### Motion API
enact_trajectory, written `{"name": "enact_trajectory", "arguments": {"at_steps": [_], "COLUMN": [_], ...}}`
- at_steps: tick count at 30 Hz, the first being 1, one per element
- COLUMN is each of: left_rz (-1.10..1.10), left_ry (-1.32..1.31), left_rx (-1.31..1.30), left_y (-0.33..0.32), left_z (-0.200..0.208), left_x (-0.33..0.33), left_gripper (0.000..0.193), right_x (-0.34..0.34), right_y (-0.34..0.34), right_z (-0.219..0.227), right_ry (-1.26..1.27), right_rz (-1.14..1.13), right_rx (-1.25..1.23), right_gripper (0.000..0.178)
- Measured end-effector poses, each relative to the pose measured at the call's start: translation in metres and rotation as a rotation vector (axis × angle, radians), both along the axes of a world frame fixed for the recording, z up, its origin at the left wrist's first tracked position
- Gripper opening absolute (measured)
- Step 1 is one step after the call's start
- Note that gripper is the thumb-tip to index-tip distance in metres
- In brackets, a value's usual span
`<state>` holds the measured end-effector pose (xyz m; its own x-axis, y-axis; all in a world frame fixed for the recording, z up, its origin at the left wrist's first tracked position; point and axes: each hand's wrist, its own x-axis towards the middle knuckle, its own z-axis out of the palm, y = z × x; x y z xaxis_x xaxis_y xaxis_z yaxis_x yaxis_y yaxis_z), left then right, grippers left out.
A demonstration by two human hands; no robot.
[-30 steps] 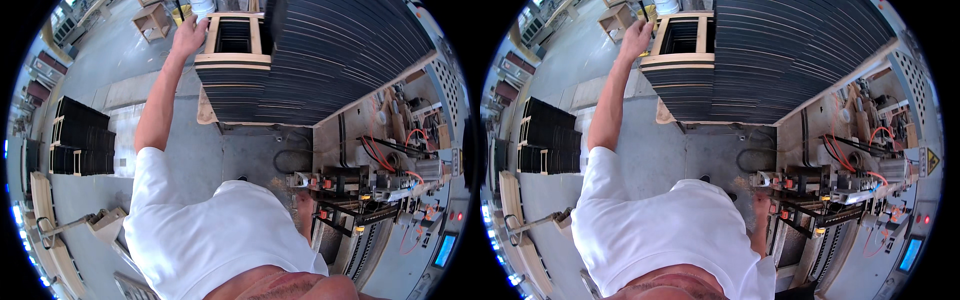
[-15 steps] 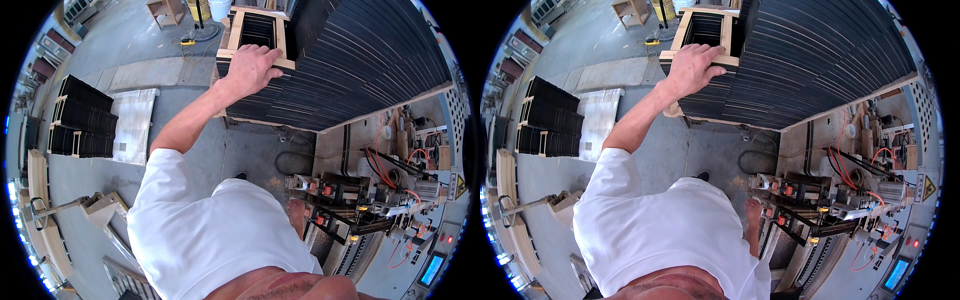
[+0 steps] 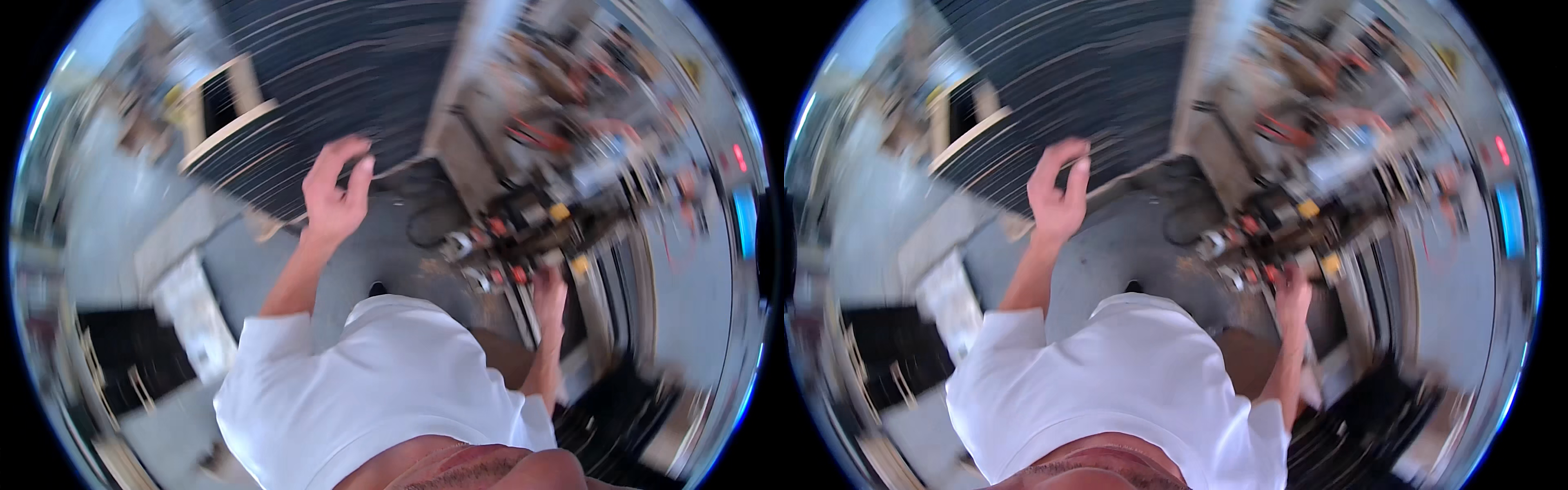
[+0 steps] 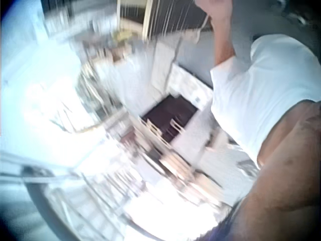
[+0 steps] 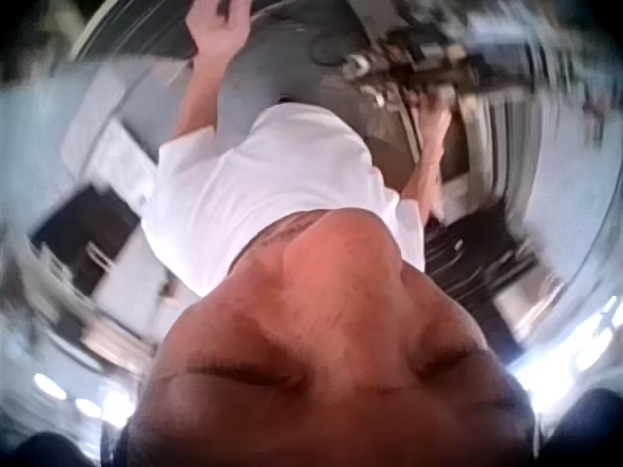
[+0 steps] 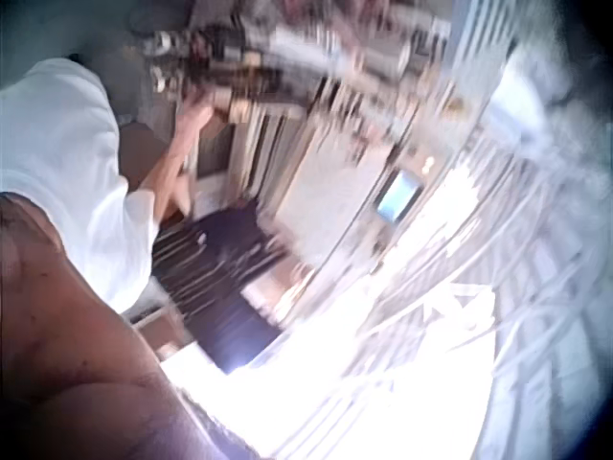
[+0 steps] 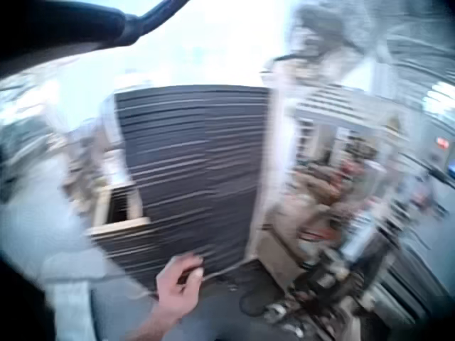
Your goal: The person repeatedly picks up small wooden frames from a stack, places them into a machine, and removes them after processing. The person then stacks the processed frames on a nearby table. The task is repetitive and involves handling multiple identical frames.
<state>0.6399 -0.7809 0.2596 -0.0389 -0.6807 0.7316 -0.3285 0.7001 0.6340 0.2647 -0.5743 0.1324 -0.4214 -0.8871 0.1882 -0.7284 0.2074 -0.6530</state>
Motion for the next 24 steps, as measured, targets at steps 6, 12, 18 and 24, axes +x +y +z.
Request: {"name": "enact_trajectory", "arguments": {"at_steps": [6,12,18,24], "left_rz": [-0.745,-1.062,-1.157,-1.174], "left_ry": [0.036,-0.134,-0.120,-0.018], "left_rx": [0.661,0.769,0.821,1.059], "left_y": [0.072,0.110,0.091,0.033], "left_z": [-0.098,-0.121,-0.125,-0.137], "left_x": [-0.167,-0.270,-0.361,-0.487], "left_gripper": [0.023,0.024,0.025,0.029], "right_x": [-0.025,-0.033,-0.025,-0.011], "right_y": [0.096,0.229,0.427,0.526], "right_z": [0.199,0.317,0.385,0.400], "right_ry": [0.644,1.221,1.303,0.887], "right_rz": [-0.255,-0.801,-1.519,-1.575], "right_rx": [-0.163,-0.109,0.666,0.552], "right_gripper": [0.027,0.028,0.040,0.045]}}
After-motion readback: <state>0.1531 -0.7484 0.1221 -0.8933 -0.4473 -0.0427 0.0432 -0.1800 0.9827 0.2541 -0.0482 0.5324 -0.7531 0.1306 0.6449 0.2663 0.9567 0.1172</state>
